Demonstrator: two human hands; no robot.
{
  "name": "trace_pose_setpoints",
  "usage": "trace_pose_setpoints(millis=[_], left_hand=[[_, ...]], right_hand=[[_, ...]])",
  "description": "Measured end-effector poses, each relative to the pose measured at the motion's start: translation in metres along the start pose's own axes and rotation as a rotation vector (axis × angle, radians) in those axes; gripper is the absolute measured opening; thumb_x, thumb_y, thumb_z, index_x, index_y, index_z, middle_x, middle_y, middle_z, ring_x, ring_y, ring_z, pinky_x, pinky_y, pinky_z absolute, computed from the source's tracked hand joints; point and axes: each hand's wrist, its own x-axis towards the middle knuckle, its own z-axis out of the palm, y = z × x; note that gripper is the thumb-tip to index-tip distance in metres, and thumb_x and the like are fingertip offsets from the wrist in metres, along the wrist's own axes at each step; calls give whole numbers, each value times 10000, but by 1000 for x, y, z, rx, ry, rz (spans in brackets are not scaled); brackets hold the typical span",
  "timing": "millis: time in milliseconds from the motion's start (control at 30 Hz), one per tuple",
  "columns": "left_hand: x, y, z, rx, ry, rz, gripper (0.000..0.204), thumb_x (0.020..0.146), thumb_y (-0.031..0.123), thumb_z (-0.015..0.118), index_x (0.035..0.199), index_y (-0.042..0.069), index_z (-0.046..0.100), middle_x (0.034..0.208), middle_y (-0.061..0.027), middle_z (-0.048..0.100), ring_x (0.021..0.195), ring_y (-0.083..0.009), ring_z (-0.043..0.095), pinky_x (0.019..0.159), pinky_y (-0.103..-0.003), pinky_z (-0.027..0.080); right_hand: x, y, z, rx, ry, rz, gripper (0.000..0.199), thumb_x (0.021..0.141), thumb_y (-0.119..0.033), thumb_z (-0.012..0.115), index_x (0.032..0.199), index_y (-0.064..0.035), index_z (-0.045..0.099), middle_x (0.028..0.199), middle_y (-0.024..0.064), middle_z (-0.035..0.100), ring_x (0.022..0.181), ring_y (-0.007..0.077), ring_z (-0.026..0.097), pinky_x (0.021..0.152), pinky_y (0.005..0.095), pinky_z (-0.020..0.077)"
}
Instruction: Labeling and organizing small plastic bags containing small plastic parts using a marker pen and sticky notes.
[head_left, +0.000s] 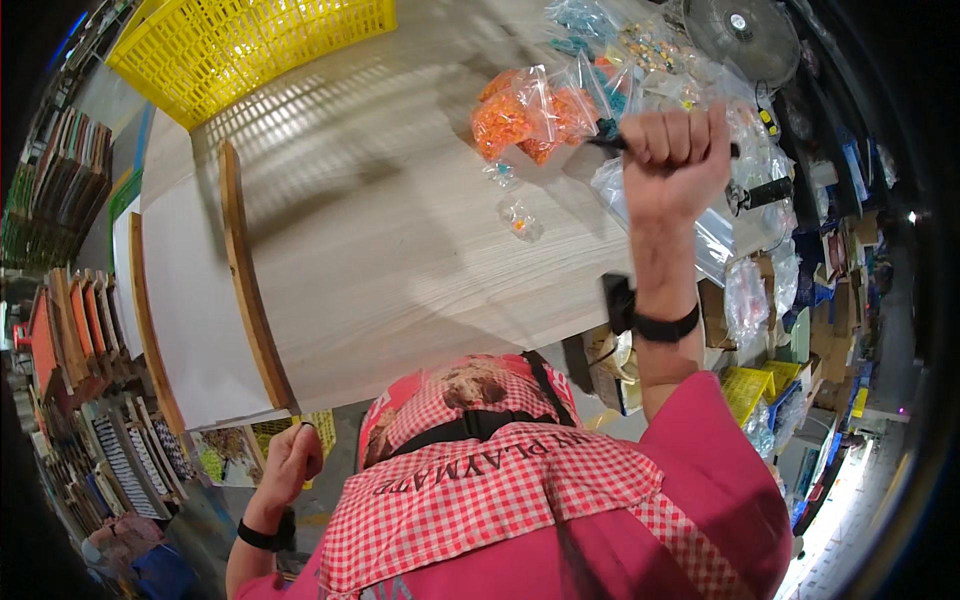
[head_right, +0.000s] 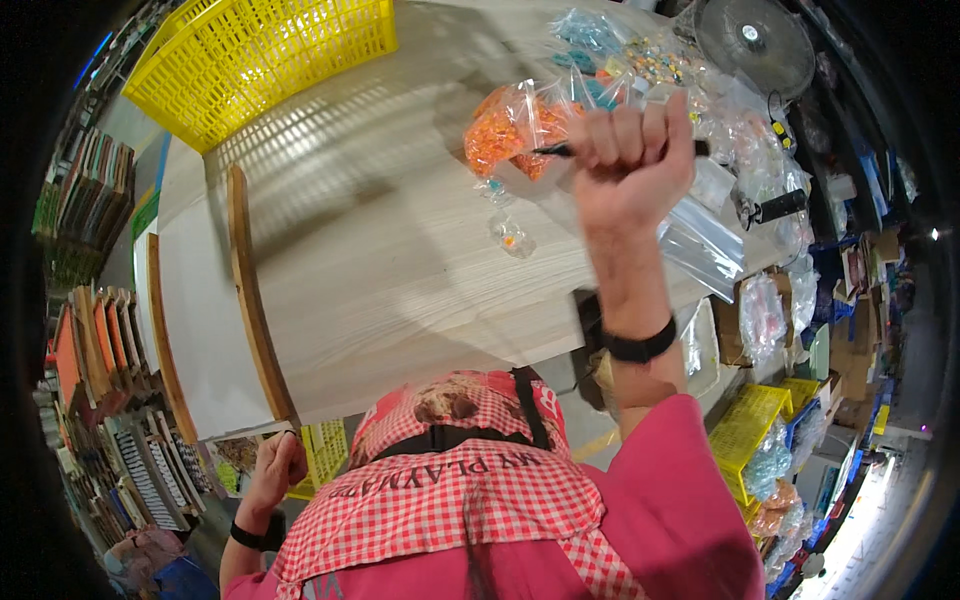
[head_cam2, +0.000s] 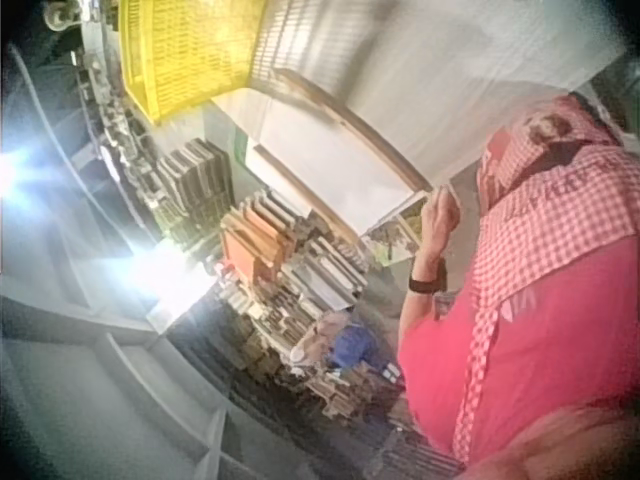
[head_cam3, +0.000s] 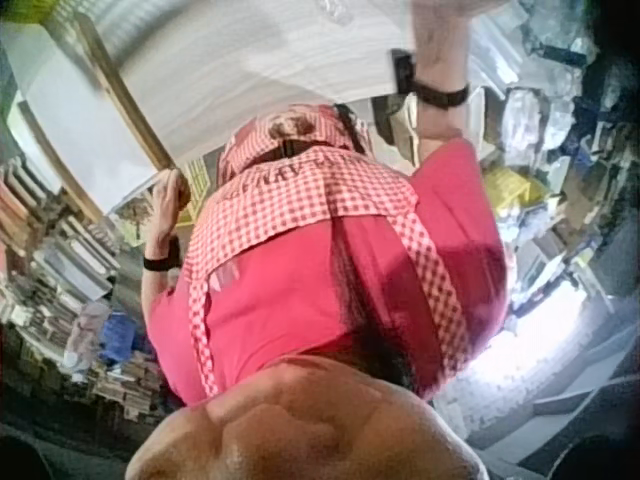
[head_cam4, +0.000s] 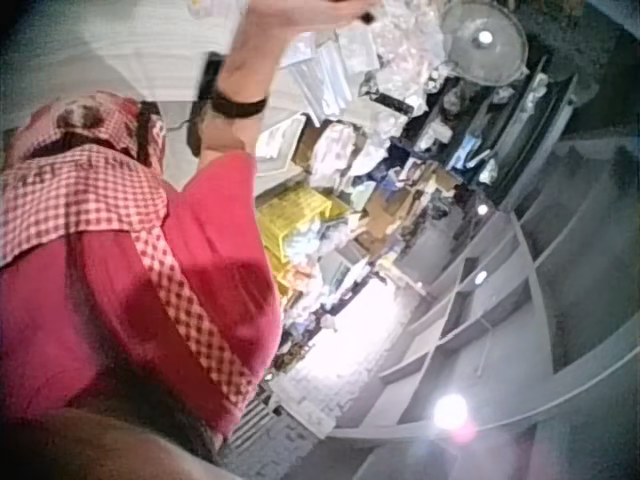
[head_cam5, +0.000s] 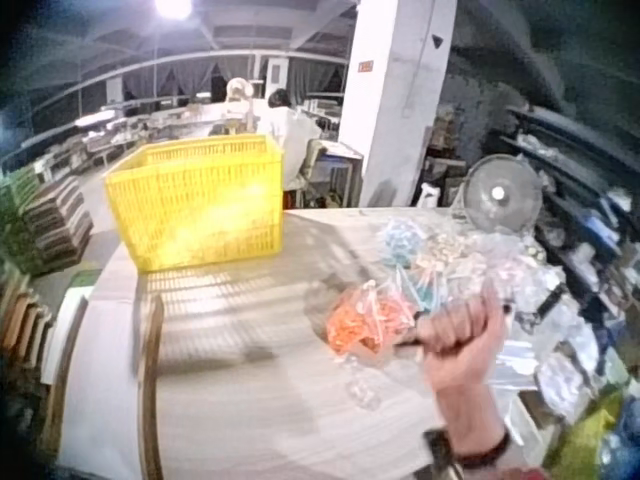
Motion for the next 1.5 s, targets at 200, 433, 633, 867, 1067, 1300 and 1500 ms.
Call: trace_pose_setpoints(millis=[200, 433, 633, 867, 1067, 1300, 1500], left_hand=[[73, 0, 18, 169, 7, 269, 226, 967, 148, 428, 893, -19, 561, 686, -65, 551, 655, -150, 537, 641, -275, 447], [190, 58, 85, -212, -371, 462, 439, 902, 187, 606, 1289, 22, 482, 1095, -40, 565, 1025, -112, 500, 886, -267, 412], [187, 75, 130, -584, -620, 455, 657, 730, 320, 791, 1227, 8, 497, 1103, -43, 566, 922, -124, 528, 802, -266, 441], [160, 89, 130, -473, -464, 281, 395, 807, 268, 727, 1083, 23, 587, 963, 11, 593, 858, -67, 505, 736, -250, 425], [157, 86, 135, -466, -431, 211, 303, 794, 204, 749, 999, 18, 628, 858, 17, 621, 754, -43, 525, 658, -206, 426], [158, 84, 151, -473, -451, 323, 313, 799, 153, 747, 1034, -13, 623, 924, -17, 658, 824, -72, 566, 743, -254, 472], [159, 88, 159, -394, -329, 466, 298, 821, 218, 735, 999, -5, 646, 847, 4, 644, 750, -61, 544, 671, -243, 456]], right_hand=[[15, 76, -33, 131, 189, 417, 443, 929, -275, 478, 569, -159, 246, 502, -36, 157, 448, 114, 159, 459, 283, 203], [19, 134, -11, 499, 325, 446, 420, 914, -243, 469, 570, -161, 243, 503, -33, 157, 440, 123, 163, 463, 274, 205], [23, 149, -10, 743, 537, 347, 427, 909, -247, 491, 578, -164, 236, 502, -29, 145, 431, 129, 155, 460, 274, 215], [-2, 177, -24, -465, 261, -4, 389, 903, -212, 560, 572, -114, 381, 474, -15, 299, 425, 124, 285, 449, 315, 256], [-31, 176, -17, -1201, -597, -628, 370, 810, -128, 669, 550, -90, 409, 526, 19, 460, 458, 190, 422, 471, 295, 342], [-43, 153, -9, -1377, -1087, -797, 355, 736, -132, 705, 544, -114, 407, 509, 11, 426, 464, 218, 433, 461, 315, 349], [-5, 162, -9, -511, 72, 52, 381, 908, -218, 557, 576, -139, 386, 510, 2, 414, 443, 143, 383, 461, 308, 315]])
